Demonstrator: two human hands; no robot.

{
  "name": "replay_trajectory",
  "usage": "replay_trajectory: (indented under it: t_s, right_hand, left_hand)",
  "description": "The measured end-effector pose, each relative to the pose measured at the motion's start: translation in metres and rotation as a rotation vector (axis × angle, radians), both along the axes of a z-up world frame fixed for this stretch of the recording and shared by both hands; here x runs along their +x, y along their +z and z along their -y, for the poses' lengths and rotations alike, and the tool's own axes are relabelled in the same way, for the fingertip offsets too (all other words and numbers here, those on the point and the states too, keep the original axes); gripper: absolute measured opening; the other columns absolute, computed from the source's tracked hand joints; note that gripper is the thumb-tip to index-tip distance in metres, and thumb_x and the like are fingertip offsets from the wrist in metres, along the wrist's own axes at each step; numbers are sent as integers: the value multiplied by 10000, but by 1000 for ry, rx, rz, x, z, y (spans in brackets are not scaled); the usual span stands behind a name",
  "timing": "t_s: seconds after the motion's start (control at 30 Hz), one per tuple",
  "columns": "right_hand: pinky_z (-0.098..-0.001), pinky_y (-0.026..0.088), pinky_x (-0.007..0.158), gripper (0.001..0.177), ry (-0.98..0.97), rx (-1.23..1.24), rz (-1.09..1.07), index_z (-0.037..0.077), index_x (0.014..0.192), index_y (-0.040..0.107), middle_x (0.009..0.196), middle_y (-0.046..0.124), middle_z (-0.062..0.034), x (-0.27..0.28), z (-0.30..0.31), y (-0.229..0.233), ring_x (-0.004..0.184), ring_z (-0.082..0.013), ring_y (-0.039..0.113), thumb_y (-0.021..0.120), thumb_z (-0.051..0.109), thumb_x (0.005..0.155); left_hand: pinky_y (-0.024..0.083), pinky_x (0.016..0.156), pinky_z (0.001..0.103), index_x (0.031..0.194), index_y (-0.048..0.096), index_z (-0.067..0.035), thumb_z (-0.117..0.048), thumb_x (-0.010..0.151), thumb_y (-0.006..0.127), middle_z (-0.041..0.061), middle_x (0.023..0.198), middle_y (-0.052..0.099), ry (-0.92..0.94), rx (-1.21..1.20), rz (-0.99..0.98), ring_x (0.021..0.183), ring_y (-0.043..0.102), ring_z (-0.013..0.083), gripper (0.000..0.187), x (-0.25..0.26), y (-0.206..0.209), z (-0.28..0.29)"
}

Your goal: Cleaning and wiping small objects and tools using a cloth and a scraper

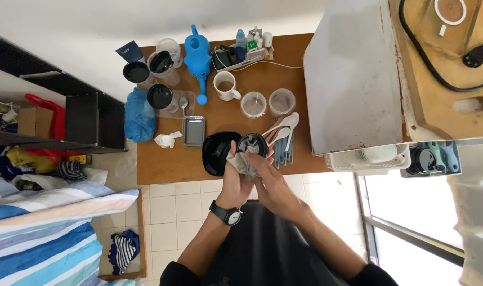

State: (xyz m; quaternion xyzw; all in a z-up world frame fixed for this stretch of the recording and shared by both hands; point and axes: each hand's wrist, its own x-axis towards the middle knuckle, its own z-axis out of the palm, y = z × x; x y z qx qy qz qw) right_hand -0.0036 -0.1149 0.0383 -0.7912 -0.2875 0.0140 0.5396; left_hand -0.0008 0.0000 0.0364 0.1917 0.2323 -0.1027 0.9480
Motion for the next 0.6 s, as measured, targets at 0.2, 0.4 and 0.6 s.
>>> replay_trajectory:
  t_s: [0.2, 0.4, 0.6]
  right_hand:
    - [-361, 560, 814, 141, -360, -126, 602, 116, 974, 765, 1078, 696, -107, 29, -13, -30, 937, -313, 689, 650, 44, 934]
    - [-362, 596, 751, 183, -230, -13, 203, 65, 920, 770, 967, 728, -94, 5, -22, -22, 892, -356, 715, 653, -58, 853]
    - [-364, 576, 737, 120, -389, -83, 461, 25, 873, 718, 1003, 694, -132, 29, -30, -28, 854, -337, 686, 640, -66, 874]
  left_hand:
    - [399, 1221, 525, 1626, 137, -178, -382, 1109, 390, 174, 1603, 315, -1, -7, 38, 1467, 366, 388, 611, -9, -51, -3]
    - [385, 1218, 497, 1586, 275, -139, -454, 1079, 442, 162, 1557, 405, -62, 84, 22, 1442, 418, 363, 620, -10, 4, -12]
    - [418, 1206, 481, 1566, 326, -85, -407, 1086, 457, 167, 1588, 380, -29, 123, -90, 1450, 415, 355, 593, -15, -23, -25]
